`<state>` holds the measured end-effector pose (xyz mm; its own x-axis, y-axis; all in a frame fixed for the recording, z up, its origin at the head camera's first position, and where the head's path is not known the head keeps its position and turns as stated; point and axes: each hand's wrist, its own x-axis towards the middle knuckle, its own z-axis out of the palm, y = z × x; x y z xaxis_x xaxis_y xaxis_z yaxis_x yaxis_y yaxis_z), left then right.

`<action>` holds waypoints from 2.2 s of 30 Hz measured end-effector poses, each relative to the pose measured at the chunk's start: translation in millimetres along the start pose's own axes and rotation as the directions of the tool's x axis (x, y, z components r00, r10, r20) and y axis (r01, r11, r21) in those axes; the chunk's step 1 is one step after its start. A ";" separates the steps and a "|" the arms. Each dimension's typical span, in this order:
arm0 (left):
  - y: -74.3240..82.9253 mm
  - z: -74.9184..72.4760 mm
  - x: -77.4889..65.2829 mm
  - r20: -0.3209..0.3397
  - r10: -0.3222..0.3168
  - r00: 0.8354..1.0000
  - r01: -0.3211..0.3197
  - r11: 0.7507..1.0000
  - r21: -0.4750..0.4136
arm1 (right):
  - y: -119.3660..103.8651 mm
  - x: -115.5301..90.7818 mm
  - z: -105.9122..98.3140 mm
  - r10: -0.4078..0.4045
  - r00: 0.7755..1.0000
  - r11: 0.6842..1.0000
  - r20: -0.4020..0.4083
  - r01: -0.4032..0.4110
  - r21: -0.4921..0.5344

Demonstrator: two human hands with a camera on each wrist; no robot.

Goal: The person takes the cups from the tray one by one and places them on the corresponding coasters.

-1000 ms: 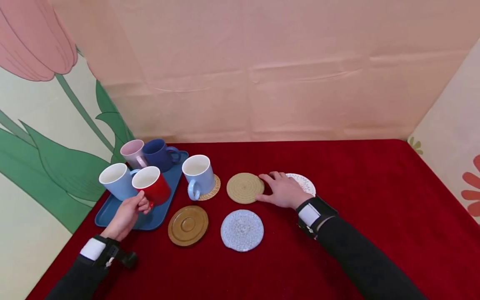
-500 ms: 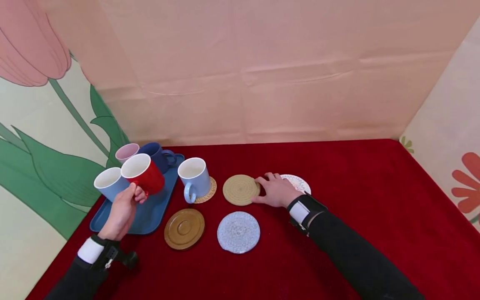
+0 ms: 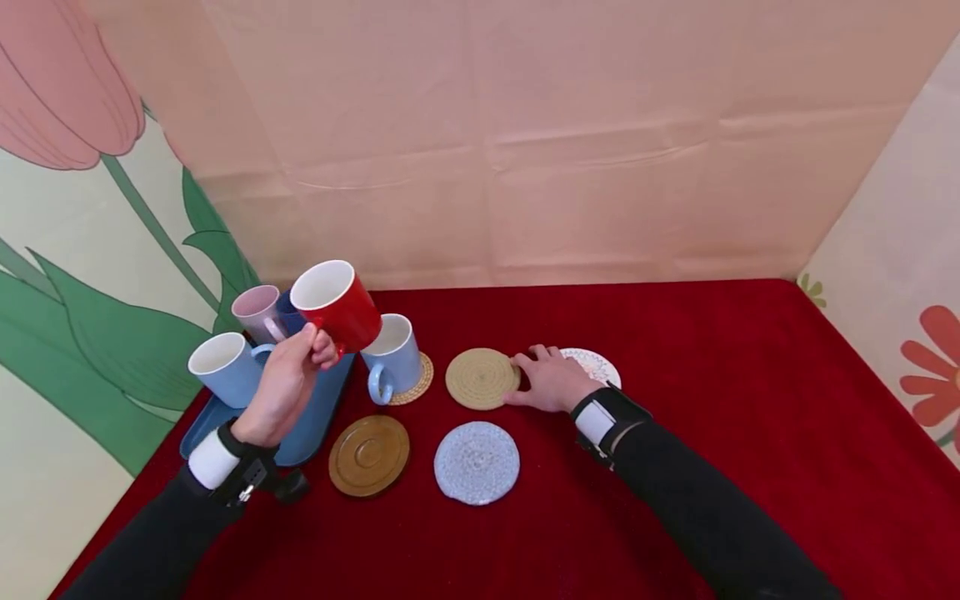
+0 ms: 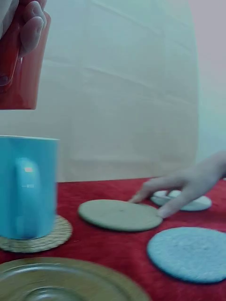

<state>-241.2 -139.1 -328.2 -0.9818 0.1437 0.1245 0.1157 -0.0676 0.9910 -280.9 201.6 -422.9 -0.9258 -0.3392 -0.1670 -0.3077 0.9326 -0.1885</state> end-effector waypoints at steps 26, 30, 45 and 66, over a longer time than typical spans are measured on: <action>-62.0 126.1 22.2 0.097 -0.093 0.991 0.096 0.995 -0.035 | -3.6 3.3 -2.7 0.022 0.999 1.000 0.032 -0.021 -0.014; -81.3 140.3 21.8 0.051 -0.084 0.995 0.085 0.996 -0.008 | -2.4 3.2 -1.0 0.018 0.999 1.000 0.029 -0.017 -0.020; -97.4 155.2 10.7 -0.013 -0.071 0.997 0.072 0.993 0.093 | -3.5 4.1 -2.3 0.008 1.000 1.000 0.019 -0.008 -0.029; -105.3 169.1 -3.0 -0.087 -0.127 0.988 0.136 0.985 0.110 | -4.2 2.9 -4.4 0.000 1.000 1.000 0.023 0.001 -0.020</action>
<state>-225.0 34.5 -424.5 -0.9979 0.0650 -0.0075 -0.0035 0.0614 0.9981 -283.3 197.2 -418.3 -0.9204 -0.3421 -0.1892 -0.3126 0.9347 -0.1692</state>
